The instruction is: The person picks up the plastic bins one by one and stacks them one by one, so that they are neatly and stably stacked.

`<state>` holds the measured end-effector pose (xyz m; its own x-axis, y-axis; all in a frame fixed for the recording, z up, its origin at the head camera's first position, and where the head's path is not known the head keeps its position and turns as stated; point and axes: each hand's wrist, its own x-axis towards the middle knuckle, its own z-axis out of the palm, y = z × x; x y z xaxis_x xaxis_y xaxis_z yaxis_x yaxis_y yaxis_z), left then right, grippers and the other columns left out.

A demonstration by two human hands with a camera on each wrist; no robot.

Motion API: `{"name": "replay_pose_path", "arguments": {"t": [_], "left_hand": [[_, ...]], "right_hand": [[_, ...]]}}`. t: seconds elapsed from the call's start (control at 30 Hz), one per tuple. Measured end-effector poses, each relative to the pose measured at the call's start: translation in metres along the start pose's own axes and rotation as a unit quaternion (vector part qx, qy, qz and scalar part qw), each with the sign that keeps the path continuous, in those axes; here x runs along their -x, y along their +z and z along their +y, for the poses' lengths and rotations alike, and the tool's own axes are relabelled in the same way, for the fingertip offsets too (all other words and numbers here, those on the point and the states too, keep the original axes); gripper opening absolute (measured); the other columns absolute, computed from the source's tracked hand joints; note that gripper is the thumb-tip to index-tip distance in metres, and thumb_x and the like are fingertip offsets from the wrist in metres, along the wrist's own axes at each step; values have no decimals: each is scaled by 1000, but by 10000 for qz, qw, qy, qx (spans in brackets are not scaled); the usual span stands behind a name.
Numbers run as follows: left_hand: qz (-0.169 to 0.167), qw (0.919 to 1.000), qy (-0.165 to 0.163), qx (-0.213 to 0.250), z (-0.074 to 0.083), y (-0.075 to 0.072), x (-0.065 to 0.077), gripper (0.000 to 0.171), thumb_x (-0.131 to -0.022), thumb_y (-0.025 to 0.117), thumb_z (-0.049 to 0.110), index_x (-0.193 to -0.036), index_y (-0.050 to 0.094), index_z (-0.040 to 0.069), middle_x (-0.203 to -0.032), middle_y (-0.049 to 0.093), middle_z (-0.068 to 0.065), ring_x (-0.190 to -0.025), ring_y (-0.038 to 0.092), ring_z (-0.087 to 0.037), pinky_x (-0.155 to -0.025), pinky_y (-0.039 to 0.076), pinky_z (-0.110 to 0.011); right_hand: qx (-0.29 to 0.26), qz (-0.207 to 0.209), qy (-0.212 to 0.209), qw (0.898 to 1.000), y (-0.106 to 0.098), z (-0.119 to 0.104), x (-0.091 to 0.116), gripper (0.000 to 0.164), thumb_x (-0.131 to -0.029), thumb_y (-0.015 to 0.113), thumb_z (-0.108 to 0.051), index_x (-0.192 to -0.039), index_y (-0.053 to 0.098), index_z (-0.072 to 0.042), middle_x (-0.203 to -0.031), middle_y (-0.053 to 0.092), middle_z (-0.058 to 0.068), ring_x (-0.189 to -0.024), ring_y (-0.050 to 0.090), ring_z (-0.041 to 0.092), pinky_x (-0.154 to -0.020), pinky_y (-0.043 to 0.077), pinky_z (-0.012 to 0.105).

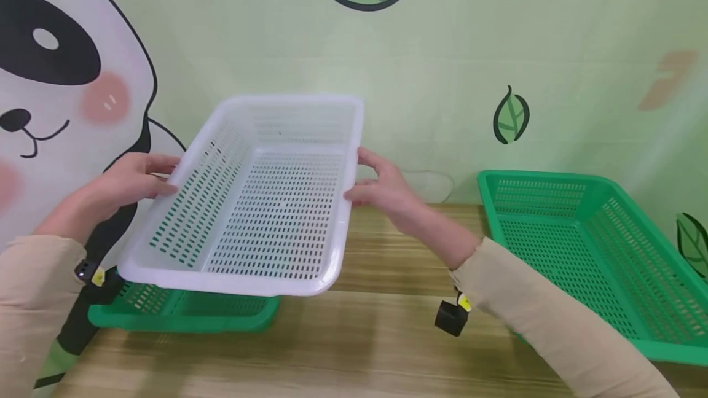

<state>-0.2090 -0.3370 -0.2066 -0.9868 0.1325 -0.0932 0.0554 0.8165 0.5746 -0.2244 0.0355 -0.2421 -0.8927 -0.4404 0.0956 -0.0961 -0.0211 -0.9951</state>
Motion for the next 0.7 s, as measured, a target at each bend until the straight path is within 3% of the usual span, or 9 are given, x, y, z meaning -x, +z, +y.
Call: {"name": "replay_pose_path", "arguments": {"t": [0.27, 0.47, 0.53, 0.7], "left_hand": [[245, 9996, -51, -150, -6, -8, 8, 56, -91, 50, 10, -137, 25, -10, -120, 46, -35, -81, 63, -26, -76, 50, -48], [421, 9989, -99, -152, -20, -18, 7, 58, -91, 50, 11, -137, 24, -11, -118, 46, -34, -82, 61, -25, -80, 45, -54], [658, 9977, -153, -93, -29, -20, 4, 57, -90, 52, 13, -138, 28, -7, -111, 56, -24, -77, 62, -23, -74, 49, -46], [941, 9954, -154, 51, -34, -26, 8, 56, -91, 50, 12, -139, 27, -4, -113, 54, -26, -75, 63, -25, -65, 53, -40]], "right_hand": [[8, -65, -46, 10000, 13, 5, -4, 79, -77, 57, 12, -144, 21, -9, -139, 34, 9, -95, 60, 27, -78, 51, 36], [-20, -117, -106, 9999, 21, 13, -9, 79, -78, 57, 13, -145, 20, -10, -141, 33, 11, -98, 60, 31, -81, 50, 40], [-54, -105, -132, 9998, 24, 15, -11, 79, -78, 57, 13, -145, 21, -10, -141, 32, 11, -98, 59, 32, -81, 50, 41], [-171, -91, -242, 9995, 33, 18, -12, 79, -79, 57, 14, -144, 22, -11, -142, 32, 11, -97, 60, 32, -79, 52, 37]]}}
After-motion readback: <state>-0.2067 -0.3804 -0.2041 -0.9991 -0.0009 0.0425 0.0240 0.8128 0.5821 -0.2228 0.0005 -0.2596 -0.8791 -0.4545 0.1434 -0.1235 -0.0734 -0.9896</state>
